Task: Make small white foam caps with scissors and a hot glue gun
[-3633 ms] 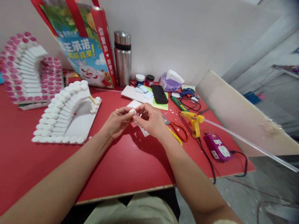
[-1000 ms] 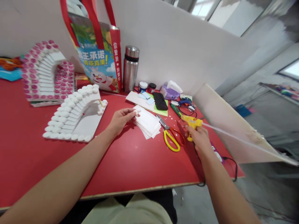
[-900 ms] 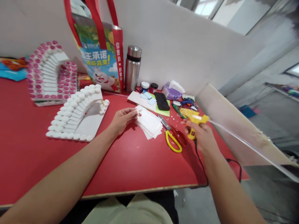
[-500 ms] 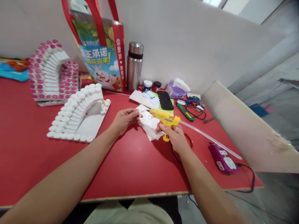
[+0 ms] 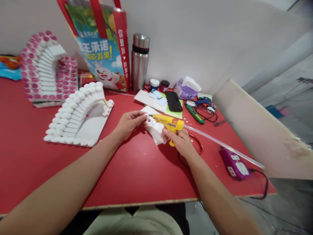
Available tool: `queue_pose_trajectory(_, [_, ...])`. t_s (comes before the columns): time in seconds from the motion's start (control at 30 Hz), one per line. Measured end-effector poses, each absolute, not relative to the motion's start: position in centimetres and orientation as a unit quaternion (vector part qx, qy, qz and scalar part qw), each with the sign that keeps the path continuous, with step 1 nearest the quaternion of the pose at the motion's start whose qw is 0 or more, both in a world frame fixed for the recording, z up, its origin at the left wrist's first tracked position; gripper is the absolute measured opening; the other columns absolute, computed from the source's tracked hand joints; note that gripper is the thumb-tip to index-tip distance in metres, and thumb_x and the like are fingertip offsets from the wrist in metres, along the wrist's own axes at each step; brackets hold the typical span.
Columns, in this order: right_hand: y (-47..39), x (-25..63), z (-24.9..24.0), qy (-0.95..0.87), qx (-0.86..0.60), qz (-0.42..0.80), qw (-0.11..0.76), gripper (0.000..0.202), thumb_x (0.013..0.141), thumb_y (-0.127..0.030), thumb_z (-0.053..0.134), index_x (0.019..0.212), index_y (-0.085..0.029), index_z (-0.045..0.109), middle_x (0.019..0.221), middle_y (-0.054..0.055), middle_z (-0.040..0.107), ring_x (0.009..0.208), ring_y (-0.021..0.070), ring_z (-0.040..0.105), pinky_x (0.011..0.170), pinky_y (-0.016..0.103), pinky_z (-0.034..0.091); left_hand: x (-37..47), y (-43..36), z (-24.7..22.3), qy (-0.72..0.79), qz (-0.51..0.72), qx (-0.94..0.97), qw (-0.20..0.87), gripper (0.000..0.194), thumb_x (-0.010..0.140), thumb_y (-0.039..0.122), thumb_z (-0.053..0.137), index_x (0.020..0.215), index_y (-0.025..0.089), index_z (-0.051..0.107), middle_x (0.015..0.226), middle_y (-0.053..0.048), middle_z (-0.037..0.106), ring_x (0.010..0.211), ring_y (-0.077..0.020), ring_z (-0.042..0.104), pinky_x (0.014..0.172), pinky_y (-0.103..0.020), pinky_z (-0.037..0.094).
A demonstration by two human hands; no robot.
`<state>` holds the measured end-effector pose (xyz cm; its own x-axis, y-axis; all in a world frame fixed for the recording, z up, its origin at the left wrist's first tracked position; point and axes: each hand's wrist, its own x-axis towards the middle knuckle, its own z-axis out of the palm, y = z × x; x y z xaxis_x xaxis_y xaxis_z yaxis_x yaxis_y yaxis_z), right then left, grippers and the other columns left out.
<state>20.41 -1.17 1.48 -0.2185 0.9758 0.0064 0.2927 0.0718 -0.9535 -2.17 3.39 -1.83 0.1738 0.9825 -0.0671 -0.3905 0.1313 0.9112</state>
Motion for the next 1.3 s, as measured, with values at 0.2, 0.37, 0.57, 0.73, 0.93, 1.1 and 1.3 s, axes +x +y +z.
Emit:
queue_pose_trajectory(0.2, [-1.4,20.3,1.6,-0.645,-0.514,0.439,0.357,0.041,0.09,-0.044,0.06,0.058,-0.018,0.06,0.059,0.002,0.06,0.06,0.015,0.056,0.062,0.029,0.042,-2.3,3.3,-1.8,0.382,0.514,0.417,0.645,0.036,0.073,0.039,0.088,0.094,0.012,0.076,0.082,-0.008,0.075,0.063,-0.0147,0.07,0.055,-0.025,0.059])
queue_pose_trajectory(0.37, [-1.5,20.4,1.6,-0.656,-0.525,0.422,0.34,0.042,0.092,-0.044,0.059,0.059,-0.019,0.06,0.06,0.001,0.06,0.061,0.0152,0.056,0.064,0.029,0.041,-2.3,3.4,-1.9,0.389,0.516,0.416,0.64,0.038,0.072,0.039,0.088,0.095,0.012,0.076,0.079,-0.007,0.075,0.062,-0.0147,0.069,0.057,-0.026,0.06])
queue_pose_trajectory(0.57, [-1.5,20.5,2.0,-0.661,-0.535,0.399,0.342,0.045,0.093,-0.042,0.057,0.054,-0.02,0.058,0.056,0.0,0.057,0.058,0.0139,0.053,0.06,0.028,0.038,-2.2,3.2,-1.8,0.386,0.51,0.416,0.647,0.036,0.074,0.038,0.087,0.096,0.013,0.074,0.078,-0.007,0.074,0.062,-0.0173,0.071,0.057,-0.03,0.062])
queue_pose_trajectory(0.73, [-1.6,20.5,2.0,-0.66,-0.535,0.4,0.344,0.045,0.093,-0.041,0.057,0.053,-0.02,0.057,0.055,-0.001,0.056,0.057,0.0138,0.053,0.06,0.028,0.038,-2.2,3.1,-1.6,0.388,0.507,0.411,0.65,0.037,0.073,0.038,0.087,0.096,0.013,0.074,0.076,-0.007,0.073,0.062,-0.0177,0.071,0.056,-0.031,0.062])
queue_pose_trajectory(0.93, [-1.7,20.6,1.6,-0.674,-0.535,0.4,0.315,0.045,0.095,-0.045,0.055,0.057,-0.02,0.055,0.06,0.0,0.058,0.061,0.0145,0.053,0.063,0.029,0.039,-2.1,3.1,-1.1,0.393,0.519,0.392,0.65,0.037,0.069,0.037,0.089,0.091,0.011,0.074,0.076,-0.006,0.073,0.06,-0.0149,0.068,0.056,-0.027,0.06])
queue_pose_trajectory(1.1, [-1.6,20.7,1.7,-0.673,-0.531,0.397,0.329,0.045,0.095,-0.045,0.055,0.057,-0.02,0.053,0.059,-0.001,0.056,0.06,0.0144,0.052,0.063,0.029,0.038,-2.1,2.9,-0.3,0.392,0.51,0.366,0.672,0.037,0.066,0.035,0.09,0.087,0.01,0.074,0.075,-0.007,0.072,0.059,-0.0155,0.067,0.054,-0.028,0.059])
queue_pose_trajectory(1.3, [-1.7,20.5,1.9,-0.67,-0.526,0.402,0.336,0.046,0.095,-0.047,0.055,0.057,-0.021,0.052,0.058,-0.001,0.054,0.059,0.0147,0.052,0.063,0.029,0.039,-2.1,2.9,0.0,0.382,0.506,0.342,0.694,0.023,0.07,0.026,0.087,0.081,0.008,0.076,0.076,-0.008,0.072,0.06,-0.0108,0.064,0.066,-0.026,0.061])
